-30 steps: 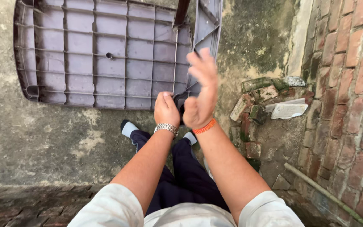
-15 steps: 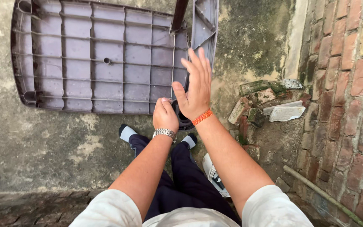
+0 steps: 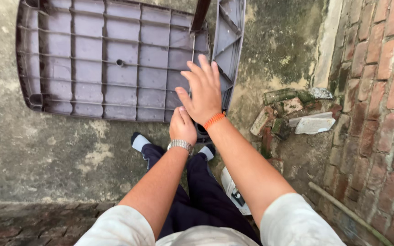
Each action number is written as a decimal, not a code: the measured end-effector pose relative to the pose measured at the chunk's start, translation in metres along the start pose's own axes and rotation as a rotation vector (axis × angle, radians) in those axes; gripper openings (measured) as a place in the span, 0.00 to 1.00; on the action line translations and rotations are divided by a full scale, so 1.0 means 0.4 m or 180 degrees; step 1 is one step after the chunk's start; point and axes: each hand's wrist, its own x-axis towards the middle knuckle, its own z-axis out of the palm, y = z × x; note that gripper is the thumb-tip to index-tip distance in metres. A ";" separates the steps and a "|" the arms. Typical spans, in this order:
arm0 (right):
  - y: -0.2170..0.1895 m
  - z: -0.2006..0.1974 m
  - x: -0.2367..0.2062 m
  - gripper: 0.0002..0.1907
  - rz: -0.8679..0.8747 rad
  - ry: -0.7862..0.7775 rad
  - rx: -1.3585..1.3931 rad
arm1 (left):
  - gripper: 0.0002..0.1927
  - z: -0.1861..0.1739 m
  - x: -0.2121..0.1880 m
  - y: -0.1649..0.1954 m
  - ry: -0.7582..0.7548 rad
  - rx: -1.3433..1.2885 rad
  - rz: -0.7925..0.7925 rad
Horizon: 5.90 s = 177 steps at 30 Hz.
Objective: The person disassembles a plastic chair on a rooftop terrace. They detach the curved side frame from the seat base, work the leg posts free from their sockets by hand, and pull the cylindrical leg tubes off the chair, leaving the parts separated on the ground.
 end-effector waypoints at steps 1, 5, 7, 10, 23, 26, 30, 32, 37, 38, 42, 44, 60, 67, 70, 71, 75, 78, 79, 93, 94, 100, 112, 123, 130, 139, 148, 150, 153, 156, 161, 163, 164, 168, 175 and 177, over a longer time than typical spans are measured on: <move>-0.008 -0.010 -0.005 0.21 0.0071 0.0227 0.0200 | 0.21 0.001 0.007 0.000 0.0019 -0.0024 0.0065; -0.034 -0.063 -0.062 0.19 0.0125 0.1062 0.0681 | 0.21 0.002 0.008 0.000 -0.0034 -0.0002 -0.0195; -0.035 -0.069 -0.091 0.20 0.0030 0.1216 0.0612 | 0.21 0.003 0.005 0.001 -0.0078 -0.0009 -0.0240; -0.019 -0.053 -0.125 0.24 0.0076 0.0571 0.0219 | 0.21 0.004 0.003 0.000 -0.0050 -0.0021 -0.0137; 0.084 0.024 -0.252 0.33 0.1455 0.0839 -0.0315 | 0.20 0.013 0.007 -0.030 0.0041 -0.0011 0.0103; 0.103 0.040 -0.275 0.38 0.2299 0.0647 0.0064 | 0.19 -0.002 0.009 -0.017 0.0020 0.0172 0.0209; 0.120 0.056 -0.286 0.36 0.2268 0.0391 0.0025 | 0.16 -0.031 0.021 0.065 0.0423 0.0595 0.0704; 0.124 0.057 -0.290 0.34 0.2304 0.0413 0.0125 | 0.13 -0.049 0.037 0.130 0.0585 0.0625 0.1036; 0.129 0.066 -0.300 0.31 0.2363 0.0525 0.0245 | 0.11 -0.063 0.062 0.263 0.0906 0.0357 0.1791; 0.131 0.070 -0.302 0.30 0.2355 0.0545 0.0247 | 0.12 -0.060 0.063 0.268 0.0975 0.0277 0.1960; 0.136 0.082 -0.313 0.28 0.2318 0.0640 0.0221 | 0.17 -0.033 0.076 0.222 0.0677 0.0932 0.1805; 0.137 0.087 -0.316 0.27 0.2349 0.0642 0.0132 | 0.18 -0.015 0.089 0.180 0.0341 0.1096 0.1151; 0.126 0.072 -0.306 0.24 0.2592 0.0574 0.0534 | 0.18 -0.093 -0.047 0.191 0.0998 -0.0064 0.1643; 0.142 0.083 -0.313 0.24 0.2453 0.0658 0.0450 | 0.25 -0.060 -0.009 0.124 0.0643 0.0961 0.2707; 0.146 0.087 -0.311 0.24 0.2437 0.0642 0.0383 | 0.25 -0.048 0.002 0.107 0.0584 0.1020 0.2571; 0.146 0.087 -0.311 0.24 0.2430 0.0629 0.0378 | 0.25 -0.048 -0.001 0.108 0.0602 0.1072 0.2468; 0.146 0.086 -0.313 0.25 0.2479 0.0641 0.0300 | 0.25 -0.056 -0.024 0.144 0.0880 0.0747 0.2277; 0.146 0.086 -0.316 0.25 0.2515 0.0605 0.0453 | 0.25 -0.057 -0.044 0.162 0.1050 0.0574 0.2380; 0.147 0.087 -0.317 0.25 0.2477 0.0629 0.0464 | 0.26 -0.053 -0.044 0.162 0.1079 0.0594 0.2447; 0.143 0.071 -0.301 0.25 0.2545 0.0513 0.0093 | 0.18 0.002 0.004 0.051 0.0631 0.1046 0.0805; 0.134 0.060 -0.288 0.25 0.2476 0.0499 0.0013 | 0.17 -0.006 -0.001 0.048 0.0339 0.1035 0.0388; 0.023 -0.052 -0.200 0.27 0.1116 0.1372 0.0313 | 0.26 -0.022 -0.013 0.035 -0.0016 0.0816 0.0050; 0.030 -0.036 -0.165 0.31 -0.0001 0.0076 -0.0479 | 0.26 -0.018 -0.005 0.012 -0.0163 0.0802 0.0075; -0.003 -0.095 -0.024 0.24 -0.0228 0.1292 0.0183 | 0.25 -0.020 -0.006 0.012 -0.0160 0.0636 0.0084; 0.052 -0.009 -0.052 0.25 -0.0048 0.0344 -0.0665 | 0.25 -0.017 -0.004 0.007 -0.0152 0.0613 0.0084; -0.023 -0.030 0.002 0.21 -0.0109 0.0713 -0.0195 | 0.23 -0.016 -0.001 -0.003 -0.0125 0.0435 0.0153; -0.018 0.039 0.008 0.26 -0.0010 0.0550 -0.0367 | 0.22 -0.008 0.000 -0.013 -0.0195 0.0313 -0.0075; 0.005 0.057 -0.008 0.27 0.0113 0.0192 -0.0482 | 0.23 -0.006 -0.006 -0.012 -0.0151 0.0317 -0.0124; 0.005 0.054 -0.023 0.21 0.0068 0.0128 -0.0241 | 0.21 -0.013 -0.007 -0.009 -0.0139 0.0251 0.0071; -0.039 0.026 -0.024 0.20 -0.0052 0.0642 0.0204 | 0.21 -0.024 0.013 -0.012 -0.0404 0.0305 0.0312; -0.114 -0.035 -0.117 0.17 -0.0375 0.1039 0.0887 | 0.23 -0.010 0.017 -0.041 -0.0390 0.0221 0.0377; -0.092 -0.026 -0.141 0.17 -0.0387 0.0984 0.0703 | 0.23 0.003 0.016 -0.054 -0.0366 0.0172 0.0181; -0.073 -0.016 -0.151 0.18 -0.0394 0.0956 0.0609 | 0.23 0.008 0.015 -0.059 -0.0354 0.0147 0.0084; -0.009 0.017 -0.179 0.25 0.0319 0.0533 0.0209 | 0.23 0.018 0.004 -0.060 -0.0209 0.0223 0.0074; -0.022 -0.037 -0.106 0.25 0.0128 0.0827 0.0108 | 0.23 0.002 0.012 -0.033 -0.0224 0.0345 0.0187; -0.028 -0.076 -0.080 0.25 0.0149 0.0968 0.0097 | 0.24 0.002 0.010 -0.031 -0.0170 0.0430 0.0163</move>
